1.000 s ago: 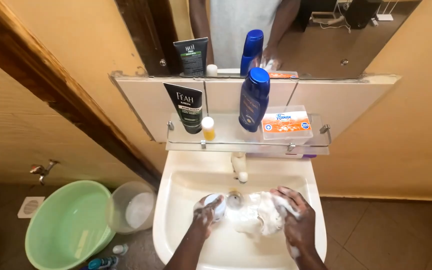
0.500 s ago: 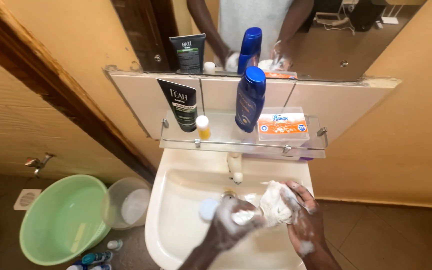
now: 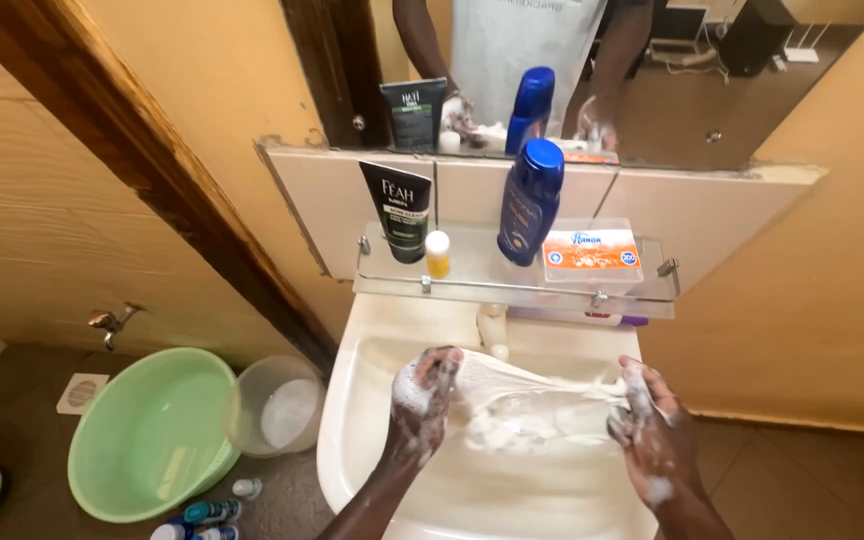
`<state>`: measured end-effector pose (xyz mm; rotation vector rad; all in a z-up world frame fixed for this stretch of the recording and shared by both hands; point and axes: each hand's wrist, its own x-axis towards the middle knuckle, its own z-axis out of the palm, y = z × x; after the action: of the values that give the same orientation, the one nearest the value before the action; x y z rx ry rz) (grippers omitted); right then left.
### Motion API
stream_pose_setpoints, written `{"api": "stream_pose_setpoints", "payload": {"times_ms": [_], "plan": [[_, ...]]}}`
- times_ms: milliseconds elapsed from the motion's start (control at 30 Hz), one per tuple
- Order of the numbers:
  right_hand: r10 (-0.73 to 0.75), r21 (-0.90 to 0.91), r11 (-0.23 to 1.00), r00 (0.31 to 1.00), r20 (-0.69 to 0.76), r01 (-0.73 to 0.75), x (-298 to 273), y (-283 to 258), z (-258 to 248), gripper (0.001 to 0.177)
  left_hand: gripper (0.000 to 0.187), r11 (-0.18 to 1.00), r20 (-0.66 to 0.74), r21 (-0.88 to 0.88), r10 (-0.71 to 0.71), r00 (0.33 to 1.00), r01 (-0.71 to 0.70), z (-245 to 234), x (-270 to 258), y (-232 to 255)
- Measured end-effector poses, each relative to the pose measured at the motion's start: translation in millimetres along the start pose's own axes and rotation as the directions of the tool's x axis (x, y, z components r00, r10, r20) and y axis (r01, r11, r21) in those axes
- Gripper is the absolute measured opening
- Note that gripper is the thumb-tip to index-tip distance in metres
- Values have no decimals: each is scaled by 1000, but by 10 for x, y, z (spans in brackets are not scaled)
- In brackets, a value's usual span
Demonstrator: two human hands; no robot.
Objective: The person washes a small plastic container with soap and water in a bathroom sink.
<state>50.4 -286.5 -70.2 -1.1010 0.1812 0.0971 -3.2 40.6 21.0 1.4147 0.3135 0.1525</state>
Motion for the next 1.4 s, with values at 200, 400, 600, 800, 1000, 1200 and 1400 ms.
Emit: {"api": "stream_pose_setpoints", "payload": {"times_ms": [200,400,600,800,1000,1200,1400], "plan": [[37,-677,726,990,-139,-122,-314,-538,697,39,38,990,102,71,115,988,-122,-143,-39,308],[-123,-770,439,879,460,464,-873,-757,1759,65,35,962,313,-269,55,948,34,-43,91,53],[112,-814,521,925,364,257,-837,-386,1949,26,34,969,384,-154,-121,915,193,-124,-75,807],[70,-757,601,927,369,256,-780,-313,1962,26,30,987,388,-160,60,920,3,-376,40,426],[-296,-681,504,847,442,532,-1082,-1035,2428,109,32,983,463,-125,-61,884,133,-545,25,783],[-119,-775,489,911,395,400,-1190,-911,2593,108,29,975,515,-214,54,855,67,-564,310,353],[-90,-782,400,869,486,479,-1332,-709,2957,94,34,913,565,-309,-49,823,267,-728,219,1019]]}}
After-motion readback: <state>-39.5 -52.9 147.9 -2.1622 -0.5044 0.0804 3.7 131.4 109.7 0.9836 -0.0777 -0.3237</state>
